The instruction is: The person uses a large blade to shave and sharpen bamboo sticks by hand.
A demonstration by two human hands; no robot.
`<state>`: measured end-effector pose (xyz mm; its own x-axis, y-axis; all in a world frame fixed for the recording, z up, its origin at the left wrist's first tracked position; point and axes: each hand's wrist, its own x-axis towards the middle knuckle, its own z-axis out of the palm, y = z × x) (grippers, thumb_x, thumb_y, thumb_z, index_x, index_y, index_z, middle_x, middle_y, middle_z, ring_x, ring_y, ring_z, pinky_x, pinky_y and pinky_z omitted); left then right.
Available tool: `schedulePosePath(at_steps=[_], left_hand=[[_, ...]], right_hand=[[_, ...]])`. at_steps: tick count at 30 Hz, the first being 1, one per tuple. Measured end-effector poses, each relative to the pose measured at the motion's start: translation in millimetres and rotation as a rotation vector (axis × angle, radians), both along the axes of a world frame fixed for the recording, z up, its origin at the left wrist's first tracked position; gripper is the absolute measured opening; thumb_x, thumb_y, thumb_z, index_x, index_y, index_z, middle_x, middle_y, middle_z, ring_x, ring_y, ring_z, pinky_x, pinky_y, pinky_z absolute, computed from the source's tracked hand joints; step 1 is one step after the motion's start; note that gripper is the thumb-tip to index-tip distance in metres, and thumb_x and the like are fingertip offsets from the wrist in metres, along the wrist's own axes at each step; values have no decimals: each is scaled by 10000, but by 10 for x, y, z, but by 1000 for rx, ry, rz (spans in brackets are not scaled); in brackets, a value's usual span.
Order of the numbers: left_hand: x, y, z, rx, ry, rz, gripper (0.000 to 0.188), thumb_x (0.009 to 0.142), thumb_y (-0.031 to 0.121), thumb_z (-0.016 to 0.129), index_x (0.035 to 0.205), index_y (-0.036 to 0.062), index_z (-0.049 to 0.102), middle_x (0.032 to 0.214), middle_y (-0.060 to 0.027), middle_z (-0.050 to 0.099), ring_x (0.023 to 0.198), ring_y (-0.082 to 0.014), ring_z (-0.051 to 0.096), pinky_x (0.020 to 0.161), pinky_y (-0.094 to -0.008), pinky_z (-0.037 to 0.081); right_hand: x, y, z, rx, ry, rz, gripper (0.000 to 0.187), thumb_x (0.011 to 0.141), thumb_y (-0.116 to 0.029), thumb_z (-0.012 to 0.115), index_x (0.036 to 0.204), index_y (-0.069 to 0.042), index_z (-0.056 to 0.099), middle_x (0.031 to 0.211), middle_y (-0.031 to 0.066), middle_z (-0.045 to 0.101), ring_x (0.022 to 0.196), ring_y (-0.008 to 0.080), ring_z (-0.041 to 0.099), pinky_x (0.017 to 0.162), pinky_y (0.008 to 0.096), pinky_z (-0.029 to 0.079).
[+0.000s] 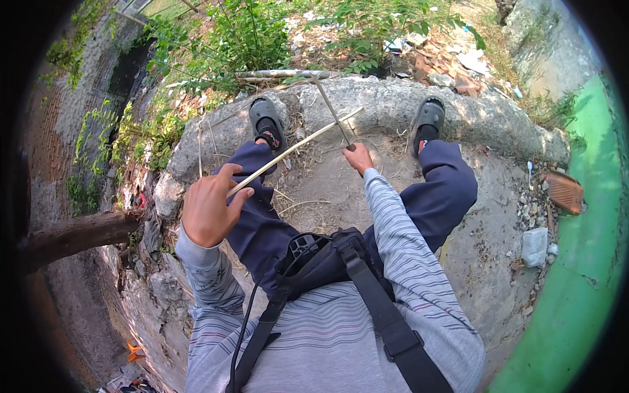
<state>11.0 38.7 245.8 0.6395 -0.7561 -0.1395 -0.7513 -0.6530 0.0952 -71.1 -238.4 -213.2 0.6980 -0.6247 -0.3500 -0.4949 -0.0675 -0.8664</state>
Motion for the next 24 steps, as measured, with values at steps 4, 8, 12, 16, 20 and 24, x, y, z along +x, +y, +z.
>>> schedulePosePath(at_steps=[4,8,12,16,20,24], left_hand=[[17,212,392,-551,-86,-127,668,929,503,693,1381,27,571,1449,-261,561,1327,-390,560,1089,-515,441],[302,658,114,-1490,128,62,619,1064,495,449,1428,-4,486,1487,-249,516,1375,-378,519,1161,-542,412],[653,1078,-892,-1708,514,464,389,1046,130,423,1406,-3,488,1460,-225,535,1346,-333,540,1148,-490,448],[730,975,-1617,-1359,541,565,600,878,-164,461,1450,15,449,1458,-200,540,1364,-306,528,1164,-433,431],[529,327,-1335,-1245,604,211,768,865,-71,643,1550,55,320,1525,-181,469,1433,-322,457,1235,-471,324],[552,-236,-1127,-1161,749,-39,882,834,12,771,1569,76,288,1538,-178,444,1493,-334,369,1276,-498,225]], right_hand=[[-46,30,79,279,-6,11,279,851,-240,731,744,-3,627,612,57,592,497,139,544,476,334,427],[17,154,263,385,1,60,250,900,-217,712,780,-54,565,609,1,515,478,99,464,440,291,361],[9,162,350,513,-84,-2,262,927,-222,704,781,-88,533,603,-25,475,466,80,426,434,276,340],[75,74,476,672,-139,-13,306,963,-242,698,775,-135,482,605,-54,439,461,56,387,431,268,324],[62,-35,558,692,-196,-47,343,967,-274,715,771,-143,466,603,-64,423,460,47,377,427,257,319],[108,-34,615,708,-246,-83,348,938,-265,751,769,-125,482,607,-53,442,463,45,387,416,244,323]])
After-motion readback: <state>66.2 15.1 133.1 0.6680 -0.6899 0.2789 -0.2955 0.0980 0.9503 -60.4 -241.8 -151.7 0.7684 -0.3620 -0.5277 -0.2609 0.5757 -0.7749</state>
